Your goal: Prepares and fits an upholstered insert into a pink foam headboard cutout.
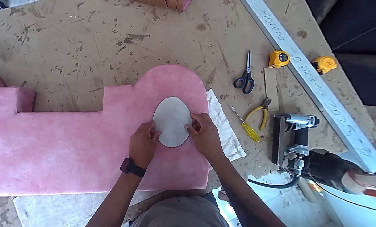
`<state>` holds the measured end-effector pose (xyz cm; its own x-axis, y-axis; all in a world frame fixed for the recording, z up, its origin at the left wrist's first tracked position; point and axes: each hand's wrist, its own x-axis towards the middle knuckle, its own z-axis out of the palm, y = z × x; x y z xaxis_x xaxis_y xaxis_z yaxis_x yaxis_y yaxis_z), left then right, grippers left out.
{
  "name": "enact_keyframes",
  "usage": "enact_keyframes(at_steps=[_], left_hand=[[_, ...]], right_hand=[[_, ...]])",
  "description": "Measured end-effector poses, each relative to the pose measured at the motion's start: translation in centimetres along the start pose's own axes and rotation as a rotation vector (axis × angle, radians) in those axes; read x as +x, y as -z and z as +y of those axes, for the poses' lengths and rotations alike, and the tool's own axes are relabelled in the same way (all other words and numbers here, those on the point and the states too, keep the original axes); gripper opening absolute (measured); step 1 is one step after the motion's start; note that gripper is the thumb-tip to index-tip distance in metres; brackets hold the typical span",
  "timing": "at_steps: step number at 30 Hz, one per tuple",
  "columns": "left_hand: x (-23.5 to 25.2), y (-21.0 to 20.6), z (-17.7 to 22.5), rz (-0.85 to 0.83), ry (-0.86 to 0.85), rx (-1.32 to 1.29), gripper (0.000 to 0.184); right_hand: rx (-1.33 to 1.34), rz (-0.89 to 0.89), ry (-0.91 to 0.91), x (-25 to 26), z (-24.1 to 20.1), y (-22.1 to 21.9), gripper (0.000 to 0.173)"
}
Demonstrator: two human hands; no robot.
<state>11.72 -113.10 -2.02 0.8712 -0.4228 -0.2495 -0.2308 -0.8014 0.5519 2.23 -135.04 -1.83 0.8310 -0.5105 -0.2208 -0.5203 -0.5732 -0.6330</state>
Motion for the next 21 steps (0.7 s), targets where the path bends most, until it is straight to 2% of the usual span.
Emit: enact_keyframes(at_steps=[3,6,8,12,14,17,19,21], left_hand=[[0.5,0.7,0.2,-0.021,-0.012,0.051,0.04],[1.8,0.6,0.2,0.1,-0.07,0.06,0.052],[2.7,-0.4,0.6,0.147,-0.132,0.051,0.067],[3.2,-3.7,1.7,0.074,-0.294,0.161,0.113],[3.1,-4.5,2.0,0.038,-0.312,0.251,0.125],[3.2,-4.7,2.1,0.043,-0.304,0.228,0.12],[4.0,-4.4,2.4,0.089,-0.292,0.175,0.105],[5.4,-3.8,3.2,0.107,-0.281,0.159,0.09]], right_hand=[[-0.009,-0.023,0.003,0.4,0.0,0.3,0.04],[0.002,-0.028,0.0,0.6,0.2,0.3,0.04],[-0.008,-0.023,0.006,0.7,0.3,0.3,0.04],[-0.089,-0.049,0.054,0.4,0.2,0.4,0.043],[-0.094,-0.082,0.077,0.6,0.7,0.6,0.044],[0.076,-0.147,0.078,1.5,2.1,1.7,0.035],[0.208,-0.196,0.017,2.9,2.1,2.4,0.029],[0.229,-0.212,-0.03,4.0,1.3,2.3,0.031]])
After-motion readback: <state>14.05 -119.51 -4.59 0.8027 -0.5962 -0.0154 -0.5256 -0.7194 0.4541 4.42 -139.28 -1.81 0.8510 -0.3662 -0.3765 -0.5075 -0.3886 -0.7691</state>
